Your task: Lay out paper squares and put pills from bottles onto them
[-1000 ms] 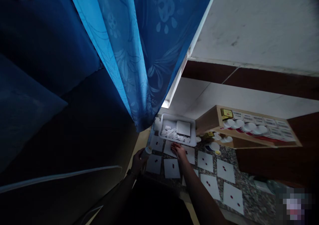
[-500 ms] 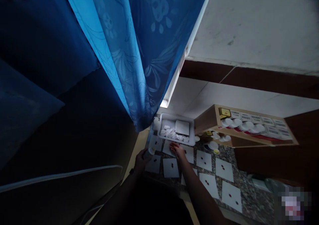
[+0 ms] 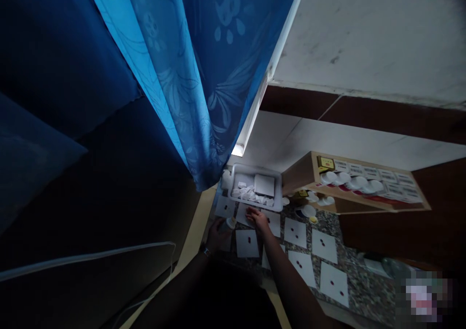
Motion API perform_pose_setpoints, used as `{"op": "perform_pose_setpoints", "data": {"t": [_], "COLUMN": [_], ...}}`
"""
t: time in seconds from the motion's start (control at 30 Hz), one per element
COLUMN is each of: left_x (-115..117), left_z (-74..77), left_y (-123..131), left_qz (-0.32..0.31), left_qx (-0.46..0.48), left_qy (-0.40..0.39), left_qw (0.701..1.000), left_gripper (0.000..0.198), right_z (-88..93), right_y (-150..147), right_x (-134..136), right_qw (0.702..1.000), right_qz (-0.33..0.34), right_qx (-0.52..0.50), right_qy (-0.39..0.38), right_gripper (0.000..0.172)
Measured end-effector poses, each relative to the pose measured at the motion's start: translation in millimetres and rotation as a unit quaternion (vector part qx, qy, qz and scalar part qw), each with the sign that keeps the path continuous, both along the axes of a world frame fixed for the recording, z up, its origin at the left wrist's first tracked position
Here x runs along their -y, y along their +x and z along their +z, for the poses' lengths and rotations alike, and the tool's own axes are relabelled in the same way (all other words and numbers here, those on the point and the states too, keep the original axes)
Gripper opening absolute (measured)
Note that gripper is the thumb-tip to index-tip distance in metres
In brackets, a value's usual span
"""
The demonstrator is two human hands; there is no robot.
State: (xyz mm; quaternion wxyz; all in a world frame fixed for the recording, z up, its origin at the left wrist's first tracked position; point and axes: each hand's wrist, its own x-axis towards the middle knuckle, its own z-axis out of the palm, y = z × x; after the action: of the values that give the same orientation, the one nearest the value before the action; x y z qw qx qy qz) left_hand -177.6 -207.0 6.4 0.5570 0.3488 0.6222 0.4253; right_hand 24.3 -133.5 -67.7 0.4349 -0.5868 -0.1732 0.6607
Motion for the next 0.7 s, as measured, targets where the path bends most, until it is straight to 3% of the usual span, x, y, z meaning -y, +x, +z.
{"op": "perform_pose_setpoints", "data": {"t": [0.7], "left_x": [5.5], "left_z": [-3.1], "left_y": [-3.7], "left_qz": [-0.049], "left_qx": [-0.108], "left_qy": [0.035], "left_qw": [0.992], "left_gripper": [0.043], "right_z": [-3.3], "right_y": [0.1], "right_x": [-3.6], "right_qw": [1.000], "right_qz": [0.024], "right_qx": [0.008], "right_qy": [-0.013], "right_gripper": [0.026]}}
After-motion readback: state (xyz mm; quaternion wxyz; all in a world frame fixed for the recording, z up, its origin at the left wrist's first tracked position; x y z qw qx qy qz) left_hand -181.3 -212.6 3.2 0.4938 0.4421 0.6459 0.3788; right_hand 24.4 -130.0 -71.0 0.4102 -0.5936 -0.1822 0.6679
